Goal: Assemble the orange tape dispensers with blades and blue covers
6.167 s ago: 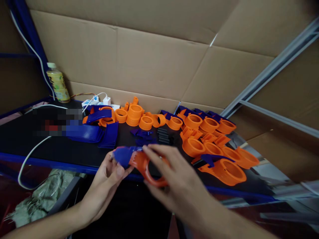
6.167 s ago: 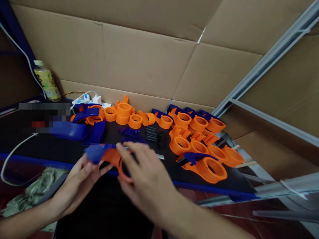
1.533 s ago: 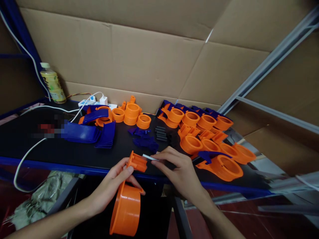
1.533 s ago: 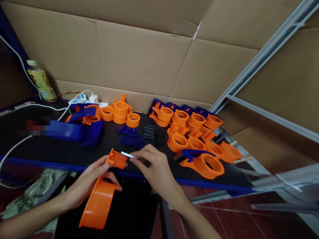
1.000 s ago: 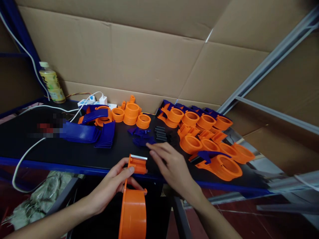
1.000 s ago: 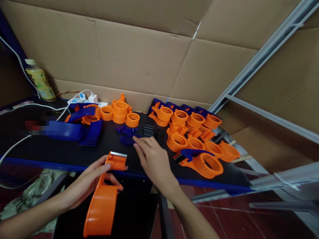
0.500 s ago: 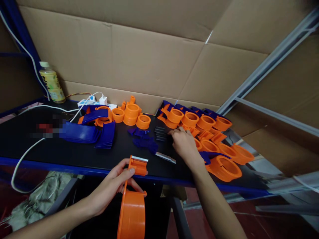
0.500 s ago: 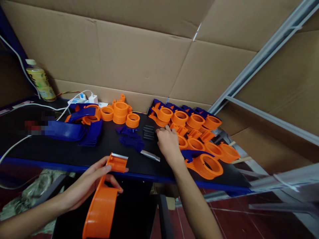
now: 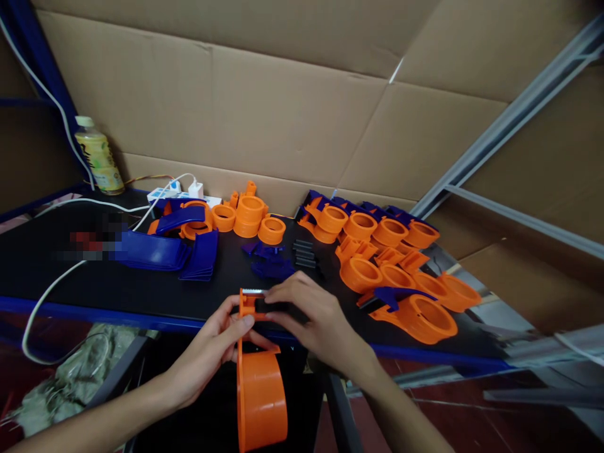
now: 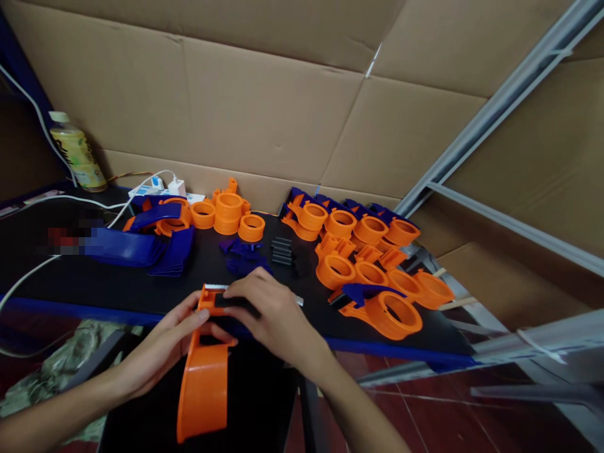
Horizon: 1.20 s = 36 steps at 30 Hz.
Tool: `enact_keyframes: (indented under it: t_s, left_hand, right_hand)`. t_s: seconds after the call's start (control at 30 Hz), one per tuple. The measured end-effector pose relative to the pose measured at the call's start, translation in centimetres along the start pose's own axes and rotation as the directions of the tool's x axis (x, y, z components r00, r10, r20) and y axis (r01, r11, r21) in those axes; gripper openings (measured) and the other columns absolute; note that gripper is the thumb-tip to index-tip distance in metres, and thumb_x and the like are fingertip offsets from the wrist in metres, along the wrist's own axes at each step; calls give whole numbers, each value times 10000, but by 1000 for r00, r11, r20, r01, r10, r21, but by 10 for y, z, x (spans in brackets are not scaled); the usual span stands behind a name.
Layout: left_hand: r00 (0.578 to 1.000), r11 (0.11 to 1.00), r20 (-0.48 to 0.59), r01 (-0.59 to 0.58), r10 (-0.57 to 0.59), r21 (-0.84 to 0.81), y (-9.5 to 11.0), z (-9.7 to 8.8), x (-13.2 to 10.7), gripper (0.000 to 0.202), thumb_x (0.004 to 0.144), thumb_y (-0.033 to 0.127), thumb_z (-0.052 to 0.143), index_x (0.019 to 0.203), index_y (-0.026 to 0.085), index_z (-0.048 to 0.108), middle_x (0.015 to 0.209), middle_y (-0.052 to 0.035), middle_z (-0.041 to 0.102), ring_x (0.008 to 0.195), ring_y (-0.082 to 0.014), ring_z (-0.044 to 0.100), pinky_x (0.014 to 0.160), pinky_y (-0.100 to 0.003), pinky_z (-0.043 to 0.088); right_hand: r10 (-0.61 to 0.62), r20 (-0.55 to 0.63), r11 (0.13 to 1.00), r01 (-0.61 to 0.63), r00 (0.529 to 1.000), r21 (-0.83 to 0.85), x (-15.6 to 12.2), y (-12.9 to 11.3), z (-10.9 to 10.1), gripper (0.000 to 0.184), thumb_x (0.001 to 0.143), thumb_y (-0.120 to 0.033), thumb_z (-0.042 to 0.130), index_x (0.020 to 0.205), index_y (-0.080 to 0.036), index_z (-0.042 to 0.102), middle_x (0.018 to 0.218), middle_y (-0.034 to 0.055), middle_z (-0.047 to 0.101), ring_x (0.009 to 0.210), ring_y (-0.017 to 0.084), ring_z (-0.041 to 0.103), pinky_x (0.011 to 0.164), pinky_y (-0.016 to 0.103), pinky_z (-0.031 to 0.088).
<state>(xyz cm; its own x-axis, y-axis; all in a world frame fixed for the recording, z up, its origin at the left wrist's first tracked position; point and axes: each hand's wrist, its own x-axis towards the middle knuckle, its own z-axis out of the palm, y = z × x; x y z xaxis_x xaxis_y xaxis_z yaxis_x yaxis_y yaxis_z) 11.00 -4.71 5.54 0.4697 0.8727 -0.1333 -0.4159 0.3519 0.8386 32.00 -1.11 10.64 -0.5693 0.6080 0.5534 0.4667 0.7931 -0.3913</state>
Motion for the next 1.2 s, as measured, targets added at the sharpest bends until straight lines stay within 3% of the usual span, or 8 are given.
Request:
enact_keyframes:
  t_s: [0.23, 0.37, 0.5, 0.67, 0.77, 0.97, 1.1, 1.2]
  left_hand:
    - [998, 994, 38, -54, 51, 93, -4, -1, -1, 355, 966, 355, 604, 1269, 225, 470, 1035, -105, 773, 993, -292, 744, 804, -372, 546]
    - [999, 995, -9, -49, 50, 92, -7, -4, -2, 401, 962, 356, 612, 1311, 215, 474, 922, -64, 787, 956, -241, 741, 889, -349, 509]
    - [986, 999, -169, 23, -16, 39, -9, -7, -2, 395, 913, 410, 673, 1239, 222, 552, 922, -44, 783, 836, -205, 735, 714, -274, 527]
    - [979, 998, -203, -32, 19, -62, -4, -4, -1, 325, 915, 407, 658, 1152, 199, 578, 843, -46, 768, 762, -201, 727, 709, -301, 564]
    - [983, 992, -186, -17, -6, -122, 0, -3, -1, 287, 906, 400, 652, 1084, 190, 572, 813, -59, 756, 674, -221, 721, 725, -409, 601]
    - [980, 992, -195, 6, -31, -126, 3, -3, -1, 289, 911, 415, 630, 1056, 170, 575, 793, -60, 744, 601, -197, 692, 761, -502, 619]
    - [981, 994, -189, 15, -35, -107, 5, -2, -2, 293, 931, 430, 590, 1026, 153, 585, 713, -50, 726, 561, -193, 680, 750, -487, 620]
    - [985, 994, -170, 14, -32, -107, 8, -3, -2, 342, 931, 450, 579, 1055, 132, 598, 769, -85, 746, 611, -232, 724, 712, -420, 617]
  right_hand:
    - [60, -161, 981, -88, 985, -173, -15, -7, 35, 205, 975, -240, 599, 1145, -218, 713, 990, 82, 647, 831, 160, 636, 705, 291, 559]
    - [-19, -146, 991, 0, 989, -133, -21, -18, 33, 320, 986, -134, 531, 1273, -225, 637, 1070, 90, 678, 947, 178, 662, 803, 312, 585]
    - [-101, -49, 992, 96, 994, -79, -24, -29, 29, 486, 953, -37, 455, 1391, -230, 544, 1260, 109, 665, 1154, 223, 630, 948, 395, 571]
    - [-84, 10, 995, 84, 996, -52, -20, -20, 25, 503, 947, -28, 422, 1393, -233, 536, 1363, 104, 611, 1261, 210, 580, 1011, 382, 545]
    - [32, -40, 982, -39, 999, -183, -7, 1, 21, 431, 964, -60, 418, 1312, -234, 605, 1301, 102, 643, 1199, 215, 605, 979, 405, 547]
    - [241, 64, 767, -149, 968, -625, 18, 42, 25, 157, 925, -153, 612, 1030, -176, 726, 965, 117, 718, 952, 259, 610, 819, 405, 507]
    - [222, -10, 761, -180, 975, -623, 21, 46, 27, 161, 964, -189, 570, 978, -167, 728, 917, 117, 719, 938, 246, 610, 792, 367, 487]
    - [195, -182, 883, -253, 964, -395, 17, 33, 23, 154, 966, -231, 587, 985, -183, 732, 936, 88, 734, 930, 221, 632, 787, 338, 505]
